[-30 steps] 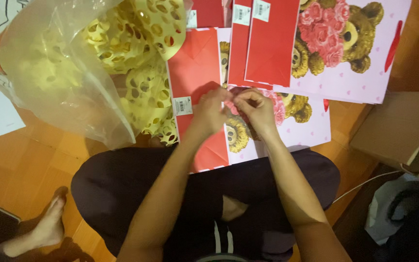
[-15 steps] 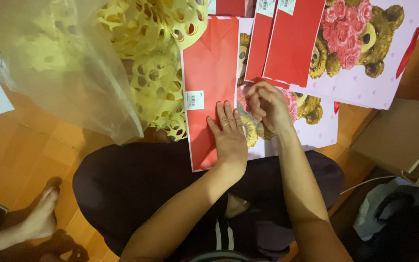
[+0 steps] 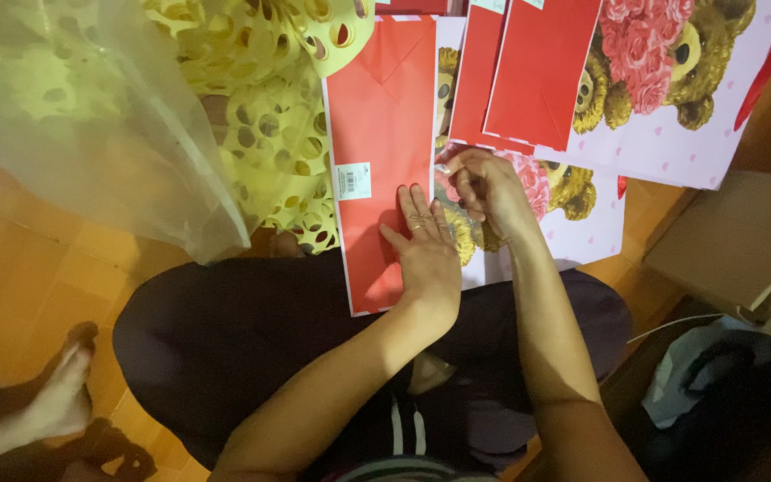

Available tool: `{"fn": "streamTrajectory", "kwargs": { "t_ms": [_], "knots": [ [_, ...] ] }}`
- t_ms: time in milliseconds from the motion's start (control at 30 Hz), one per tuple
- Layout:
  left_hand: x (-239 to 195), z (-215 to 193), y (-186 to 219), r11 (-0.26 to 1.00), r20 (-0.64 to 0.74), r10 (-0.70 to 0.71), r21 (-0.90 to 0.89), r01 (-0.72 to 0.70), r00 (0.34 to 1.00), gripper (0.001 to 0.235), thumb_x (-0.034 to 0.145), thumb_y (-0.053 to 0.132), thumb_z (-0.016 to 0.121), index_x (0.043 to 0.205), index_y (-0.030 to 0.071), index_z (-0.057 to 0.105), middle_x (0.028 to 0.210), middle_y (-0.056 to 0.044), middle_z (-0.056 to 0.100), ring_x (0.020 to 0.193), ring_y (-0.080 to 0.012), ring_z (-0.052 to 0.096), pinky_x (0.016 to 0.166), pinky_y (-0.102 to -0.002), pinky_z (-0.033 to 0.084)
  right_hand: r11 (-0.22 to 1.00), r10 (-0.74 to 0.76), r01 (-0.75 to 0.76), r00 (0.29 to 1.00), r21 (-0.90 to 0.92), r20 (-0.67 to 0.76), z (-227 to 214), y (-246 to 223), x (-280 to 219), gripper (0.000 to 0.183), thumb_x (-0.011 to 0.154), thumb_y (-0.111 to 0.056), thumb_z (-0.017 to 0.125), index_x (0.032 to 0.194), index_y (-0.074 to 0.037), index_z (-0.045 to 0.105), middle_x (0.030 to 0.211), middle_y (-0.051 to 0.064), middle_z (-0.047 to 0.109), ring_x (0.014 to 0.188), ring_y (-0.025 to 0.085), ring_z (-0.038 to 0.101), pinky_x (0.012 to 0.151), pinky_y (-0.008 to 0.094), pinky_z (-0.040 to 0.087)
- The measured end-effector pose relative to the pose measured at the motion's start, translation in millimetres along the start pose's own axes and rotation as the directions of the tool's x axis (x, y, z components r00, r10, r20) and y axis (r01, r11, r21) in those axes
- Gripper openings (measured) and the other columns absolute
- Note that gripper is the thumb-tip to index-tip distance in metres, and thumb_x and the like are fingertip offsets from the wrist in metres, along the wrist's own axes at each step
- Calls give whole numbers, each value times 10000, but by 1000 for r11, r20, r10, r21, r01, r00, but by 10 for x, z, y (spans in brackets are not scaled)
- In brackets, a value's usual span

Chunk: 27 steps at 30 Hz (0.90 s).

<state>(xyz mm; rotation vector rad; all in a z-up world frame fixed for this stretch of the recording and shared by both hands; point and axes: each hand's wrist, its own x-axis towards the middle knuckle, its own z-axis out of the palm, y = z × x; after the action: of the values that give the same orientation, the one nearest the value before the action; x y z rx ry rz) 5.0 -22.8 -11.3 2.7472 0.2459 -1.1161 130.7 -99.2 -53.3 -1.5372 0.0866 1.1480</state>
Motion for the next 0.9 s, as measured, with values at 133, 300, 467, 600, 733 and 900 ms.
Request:
{"fn": "streamTrajectory", "kwargs": {
  "t_ms": [133,300,467,600,733,900],
  "knots": [
    [-10,-23,4,1000,29,14,-26,-13,999,721,968,205,493,1580,-48,209,1607,-398,107,1457,-603,88,1010,-709,395,1000,14,-14,1000,19,-3,22,-1,15,312,1003,-165,383,1015,30,626,575,-2,418,431,81,305,379,243,273],
    [-55,-67,-7,1000,15,27,-4,-27,1000,718,967,186,517,1585,-28,219,1602,-408,115,1438,-629,117,973,-698,443,999,-1,0,1000,-43,-23,51,-20,-7,339,997,-171,376,1008,32,647,587,-7,416,446,78,316,381,246,283],
    [-70,-112,-20,999,30,41,3,-42,999,758,953,199,560,1587,-25,210,1597,-412,115,1439,-634,118,969,-690,453,1000,-8,7,1000,12,17,35,-11,-16,348,1009,-168,383,1009,43,659,608,-8,436,461,74,330,404,237,286],
    [-80,-155,-31,998,63,61,13,-61,996,804,942,227,580,1592,-35,185,1590,-429,108,1427,-647,117,969,-689,453,999,19,-19,1000,39,-1,25,1,10,312,984,-144,399,1006,47,645,603,2,445,453,82,336,389,247,270],
    [-101,-190,-48,996,75,76,43,-80,994,837,929,228,600,1599,-37,174,1581,-443,111,1416,-661,122,953,-679,466,998,39,-39,999,54,2,25,-20,9,320,986,-147,388,1001,43,645,581,-1,431,429,80,317,380,250,269],
    [-101,-173,-41,997,60,70,40,-72,996,843,922,236,607,1598,-34,181,1584,-440,117,1422,-654,126,957,-672,468,999,29,-29,1000,35,5,31,-36,3,329,992,-146,383,1012,40,654,578,-2,421,434,77,316,384,249,271]
  ]
}}
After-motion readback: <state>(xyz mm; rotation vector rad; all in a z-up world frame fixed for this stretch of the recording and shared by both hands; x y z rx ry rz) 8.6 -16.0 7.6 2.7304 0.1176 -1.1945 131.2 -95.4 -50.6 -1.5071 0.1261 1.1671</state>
